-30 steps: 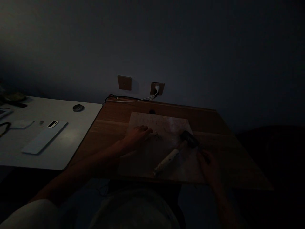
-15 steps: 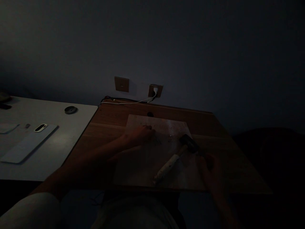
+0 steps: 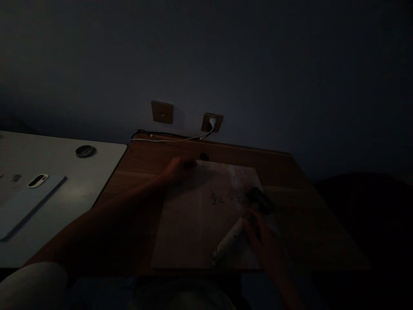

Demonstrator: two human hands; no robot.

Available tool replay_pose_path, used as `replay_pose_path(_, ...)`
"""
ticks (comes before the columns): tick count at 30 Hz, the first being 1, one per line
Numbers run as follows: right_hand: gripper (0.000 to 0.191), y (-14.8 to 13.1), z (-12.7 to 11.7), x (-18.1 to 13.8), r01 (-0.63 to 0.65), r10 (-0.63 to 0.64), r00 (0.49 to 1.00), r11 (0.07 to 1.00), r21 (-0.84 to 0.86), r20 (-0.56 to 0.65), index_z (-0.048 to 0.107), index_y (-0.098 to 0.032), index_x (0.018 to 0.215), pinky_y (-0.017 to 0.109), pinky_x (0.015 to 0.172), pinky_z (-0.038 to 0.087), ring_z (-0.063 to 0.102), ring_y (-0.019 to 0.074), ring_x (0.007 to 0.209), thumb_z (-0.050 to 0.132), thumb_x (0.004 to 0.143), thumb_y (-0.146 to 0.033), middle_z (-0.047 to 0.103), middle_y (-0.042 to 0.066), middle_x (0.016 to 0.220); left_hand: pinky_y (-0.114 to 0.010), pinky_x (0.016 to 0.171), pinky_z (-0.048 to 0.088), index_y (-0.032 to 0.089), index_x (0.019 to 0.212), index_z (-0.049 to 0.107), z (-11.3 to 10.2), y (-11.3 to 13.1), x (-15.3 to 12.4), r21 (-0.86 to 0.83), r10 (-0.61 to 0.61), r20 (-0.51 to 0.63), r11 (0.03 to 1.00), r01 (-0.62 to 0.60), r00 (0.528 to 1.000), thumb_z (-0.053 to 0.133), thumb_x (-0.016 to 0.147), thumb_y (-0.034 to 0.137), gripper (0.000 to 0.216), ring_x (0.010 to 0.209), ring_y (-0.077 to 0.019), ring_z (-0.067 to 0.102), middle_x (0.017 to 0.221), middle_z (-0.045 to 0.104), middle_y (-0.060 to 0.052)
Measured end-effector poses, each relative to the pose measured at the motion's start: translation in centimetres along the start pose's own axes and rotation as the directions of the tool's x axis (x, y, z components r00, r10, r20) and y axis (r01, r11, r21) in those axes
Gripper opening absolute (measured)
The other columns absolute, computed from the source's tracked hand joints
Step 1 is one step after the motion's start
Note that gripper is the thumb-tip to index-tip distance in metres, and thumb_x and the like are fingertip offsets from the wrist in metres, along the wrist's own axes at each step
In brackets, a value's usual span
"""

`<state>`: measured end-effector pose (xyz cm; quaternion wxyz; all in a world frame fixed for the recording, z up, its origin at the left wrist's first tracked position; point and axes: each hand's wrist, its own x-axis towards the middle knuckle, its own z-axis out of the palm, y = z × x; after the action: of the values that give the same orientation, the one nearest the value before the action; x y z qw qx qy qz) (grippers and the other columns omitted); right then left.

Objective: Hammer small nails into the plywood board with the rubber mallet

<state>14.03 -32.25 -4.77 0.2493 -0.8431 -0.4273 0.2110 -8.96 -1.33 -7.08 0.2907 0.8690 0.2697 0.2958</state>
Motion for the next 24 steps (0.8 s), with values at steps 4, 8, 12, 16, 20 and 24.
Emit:
replay_pose_path(4, 0.067, -0.8, 0.2, -0.1, -0.038, 0.038, 0.999, 0.999, -0.031, 0.006, 0.056, -0.028, 0.146, 0.043, 0.084, 0.057, 0.077, 0.0316, 0.102, 0.039, 0.098, -0.07, 0.078, 0.011, 0.124, -0.022, 0.071, 0.05, 0.016, 0.093, 0.073, -0.2, -0.4, 0.0, -0.036, -0.004, -0.008, 0.999, 0.004, 1.0, 0.066, 0.079, 0.019, 0.016, 0.076, -0.014, 0.065, 0.087, 0.073, -0.002)
replay_pose_path(8, 0.066, -1.3, 0.3, 0.0, -0.018, 0.015, 0.999, 0.996, -0.089, -0.034, 0.058, -0.027, 0.143, 0.045, 0.086, 0.056, 0.077, 0.0339, 0.103, 0.038, 0.097, -0.071, 0.077, 0.012, 0.127, -0.023, 0.072, 0.051, 0.017, 0.093, 0.074, -0.2, -0.8, 0.0, -0.027, 0.046, -0.007, 0.999, -0.047, 0.999, 0.066, 0.079, 0.017, 0.016, 0.077, -0.0147, 0.067, 0.089, 0.074, -0.002)
replay_pose_path(12, 0.066, -1.5, 0.4, 0.0, -0.025, 0.022, 0.999, 0.993, -0.112, -0.037, 0.059, -0.027, 0.142, 0.047, 0.087, 0.057, 0.077, 0.0345, 0.104, 0.038, 0.097, -0.071, 0.078, 0.012, 0.125, -0.025, 0.073, 0.051, 0.017, 0.093, 0.075, -0.1, -0.9, -0.1, -0.005, 0.085, 0.018, 0.996, -0.085, 0.996, 0.067, 0.08, 0.016, 0.016, 0.078, -0.0156, 0.068, 0.091, 0.074, -0.004)
replay_pose_path(16, 0.067, -1.4, 0.8, 0.0, -0.022, 0.013, 0.996, 0.994, -0.107, -0.084, 0.059, -0.026, 0.142, 0.045, 0.092, 0.057, 0.076, 0.0322, 0.11, 0.037, 0.097, -0.071, 0.075, 0.013, 0.133, -0.025, 0.074, 0.051, 0.017, 0.096, 0.074, -0.1, -0.9, -0.5, -0.01, 0.084, 0.039, 0.996, -0.083, 0.996, 0.067, 0.083, 0.019, 0.015, 0.079, -0.016, 0.069, 0.091, 0.075, -0.004)
replay_pose_path(20, 0.071, -1.2, 0.9, -0.1, -0.045, 0.033, 0.997, 0.984, -0.17, -0.071, 0.057, -0.026, 0.145, 0.047, 0.085, 0.058, 0.077, 0.0346, 0.102, 0.033, 0.097, -0.074, 0.075, 0.014, 0.131, -0.026, 0.073, 0.05, 0.017, 0.096, 0.073, -0.1, -0.9, -0.7, -0.004, 0.103, 0.042, 0.995, -0.103, 0.994, 0.067, 0.084, 0.021, 0.014, 0.078, -0.0161, 0.068, 0.089, 0.075, -0.004)
replay_pose_path(24, 0.071, -1.6, 1.0, -0.1, -0.029, 0.012, 0.997, 0.975, -0.222, -0.08, 0.055, -0.025, 0.146, 0.045, 0.081, 0.057, 0.078, 0.0347, 0.099, 0.032, 0.099, -0.072, 0.077, 0.015, 0.126, -0.026, 0.075, 0.051, 0.017, 0.097, 0.074, 0.2, -1.0, -0.7, 0.001, 0.119, 0.026, 0.993, -0.119, 0.993, 0.066, 0.085, 0.021, 0.015, 0.08, -0.0166, 0.069, 0.092, 0.076, -0.004)
